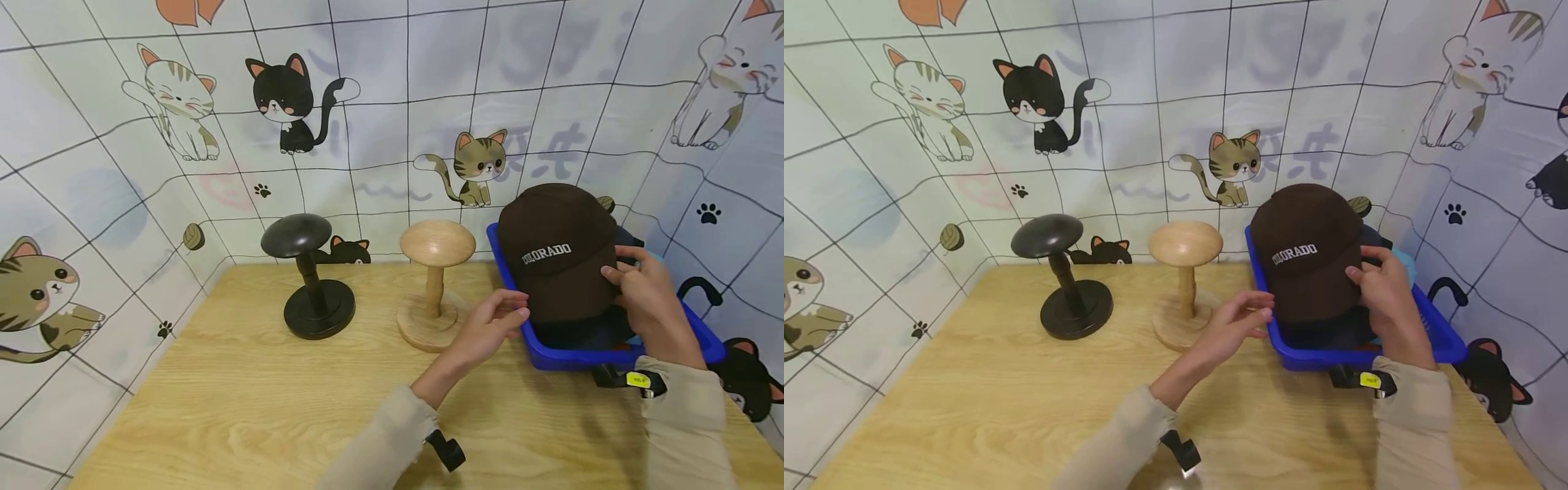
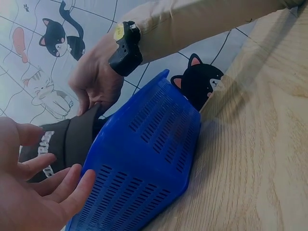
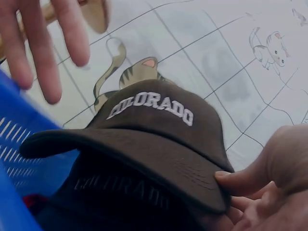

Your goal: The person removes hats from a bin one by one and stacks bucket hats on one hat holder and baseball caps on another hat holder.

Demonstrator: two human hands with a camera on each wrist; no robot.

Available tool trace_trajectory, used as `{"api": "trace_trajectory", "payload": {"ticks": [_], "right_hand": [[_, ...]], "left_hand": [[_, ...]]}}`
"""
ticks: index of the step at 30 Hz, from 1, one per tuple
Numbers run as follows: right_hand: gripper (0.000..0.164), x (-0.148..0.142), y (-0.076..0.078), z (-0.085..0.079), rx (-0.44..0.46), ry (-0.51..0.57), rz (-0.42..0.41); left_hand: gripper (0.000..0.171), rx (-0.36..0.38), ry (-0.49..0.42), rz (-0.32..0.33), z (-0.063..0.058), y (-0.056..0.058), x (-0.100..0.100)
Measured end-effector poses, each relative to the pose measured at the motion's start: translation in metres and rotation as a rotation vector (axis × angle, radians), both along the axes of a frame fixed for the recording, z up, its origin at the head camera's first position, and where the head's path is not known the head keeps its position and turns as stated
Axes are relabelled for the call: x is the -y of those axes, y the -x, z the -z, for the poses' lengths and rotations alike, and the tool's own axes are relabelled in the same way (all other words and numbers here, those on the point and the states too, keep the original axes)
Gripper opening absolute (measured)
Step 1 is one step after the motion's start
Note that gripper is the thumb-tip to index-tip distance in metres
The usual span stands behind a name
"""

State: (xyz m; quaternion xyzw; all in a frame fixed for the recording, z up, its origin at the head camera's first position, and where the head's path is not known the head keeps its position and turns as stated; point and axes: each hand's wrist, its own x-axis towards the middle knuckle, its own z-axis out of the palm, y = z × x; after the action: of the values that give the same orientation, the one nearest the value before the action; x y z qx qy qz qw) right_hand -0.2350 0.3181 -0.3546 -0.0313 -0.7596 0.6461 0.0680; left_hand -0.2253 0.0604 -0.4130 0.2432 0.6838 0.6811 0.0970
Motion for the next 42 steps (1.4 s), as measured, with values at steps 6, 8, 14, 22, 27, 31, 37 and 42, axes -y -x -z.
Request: {"api": "trace_trajectory", "payload": {"ticks": [6, 8, 14, 22, 27, 31, 37, 42], "right_hand": [[0.032, -0.001, -0.004, -0.005, -0.082, 0.348, 0.021], [0.029, -0.002, -0.006, -0.006, -0.11, 0.398, 0.026], [0.027, -0.002, -0.009, -0.01, -0.161, 0.416, 0.015], [0.028, 0.001, -0.016, -0.02, -0.19, 0.444, -0.013], [0.029, 0.005, -0.025, -0.027, -0.242, 0.483, -0.061], [0.032, 0.006, -0.028, -0.031, -0.286, 0.549, -0.133], [0.035, 0.012, -0.03, -0.037, -0.347, 0.645, -0.232], [0.037, 0.024, -0.035, -0.039, -0.379, 0.676, -0.292]], "left_hand": [[0.044, 0.035, -0.021, 0.001, -0.005, 0.0, -0.001], [0.047, 0.049, -0.028, 0.004, -0.006, 0.0, 0.0], [0.055, 0.066, -0.001, -0.004, -0.009, -0.001, 0.002], [0.073, 0.064, -0.026, -0.009, -0.017, -0.005, 0.004], [0.083, 0.059, -0.084, 0.027, -0.021, -0.01, 0.007], [0.086, 0.036, -0.128, 0.01, -0.026, -0.014, 0.007], [0.087, -0.053, -0.234, -0.042, -0.041, -0.021, 0.009], [0.089, -0.072, -0.305, -0.056, -0.051, -0.028, 0.016]]}}
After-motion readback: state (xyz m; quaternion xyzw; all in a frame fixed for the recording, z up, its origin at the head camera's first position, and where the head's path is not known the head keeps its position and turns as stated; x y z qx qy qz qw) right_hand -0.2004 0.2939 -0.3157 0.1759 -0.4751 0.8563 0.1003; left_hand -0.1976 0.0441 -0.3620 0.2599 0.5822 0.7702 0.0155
